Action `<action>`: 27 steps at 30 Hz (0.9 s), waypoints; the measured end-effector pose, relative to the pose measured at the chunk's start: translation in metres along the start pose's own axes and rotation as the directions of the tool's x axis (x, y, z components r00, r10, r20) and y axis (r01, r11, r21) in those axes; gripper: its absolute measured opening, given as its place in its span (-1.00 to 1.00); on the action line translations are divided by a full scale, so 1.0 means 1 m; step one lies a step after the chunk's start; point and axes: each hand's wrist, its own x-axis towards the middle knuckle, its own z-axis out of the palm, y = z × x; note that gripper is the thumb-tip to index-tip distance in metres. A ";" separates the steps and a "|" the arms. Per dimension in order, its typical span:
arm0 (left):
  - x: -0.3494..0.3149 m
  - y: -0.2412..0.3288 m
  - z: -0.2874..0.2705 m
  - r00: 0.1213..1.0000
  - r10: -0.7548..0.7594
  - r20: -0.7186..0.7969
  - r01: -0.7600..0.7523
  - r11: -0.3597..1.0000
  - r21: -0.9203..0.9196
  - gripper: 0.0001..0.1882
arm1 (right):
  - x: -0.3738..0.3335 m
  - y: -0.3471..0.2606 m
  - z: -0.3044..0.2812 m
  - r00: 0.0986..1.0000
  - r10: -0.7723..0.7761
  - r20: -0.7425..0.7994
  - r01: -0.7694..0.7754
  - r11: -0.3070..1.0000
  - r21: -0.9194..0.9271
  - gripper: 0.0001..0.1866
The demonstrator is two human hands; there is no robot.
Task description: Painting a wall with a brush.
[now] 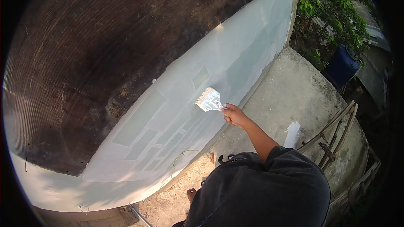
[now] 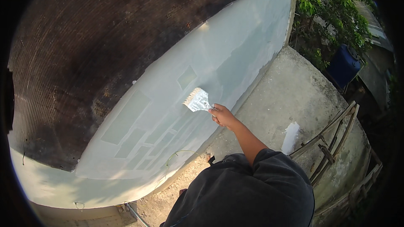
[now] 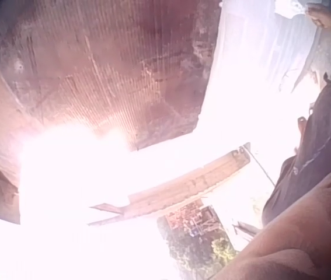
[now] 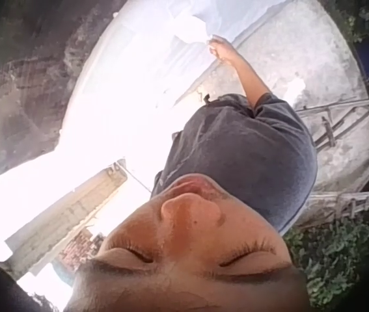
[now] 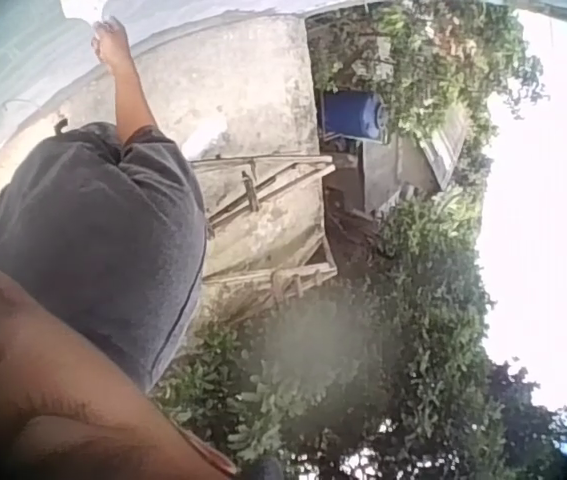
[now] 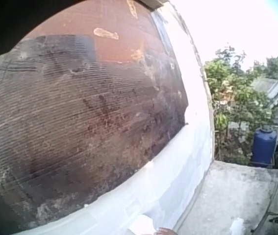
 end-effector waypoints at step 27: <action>0.008 -0.005 0.002 0.993 -0.044 0.105 0.056 0.991 -0.123 -0.75 | 0.003 0.003 0.002 0.924 -0.249 -0.290 0.268 0.963 0.026 -0.49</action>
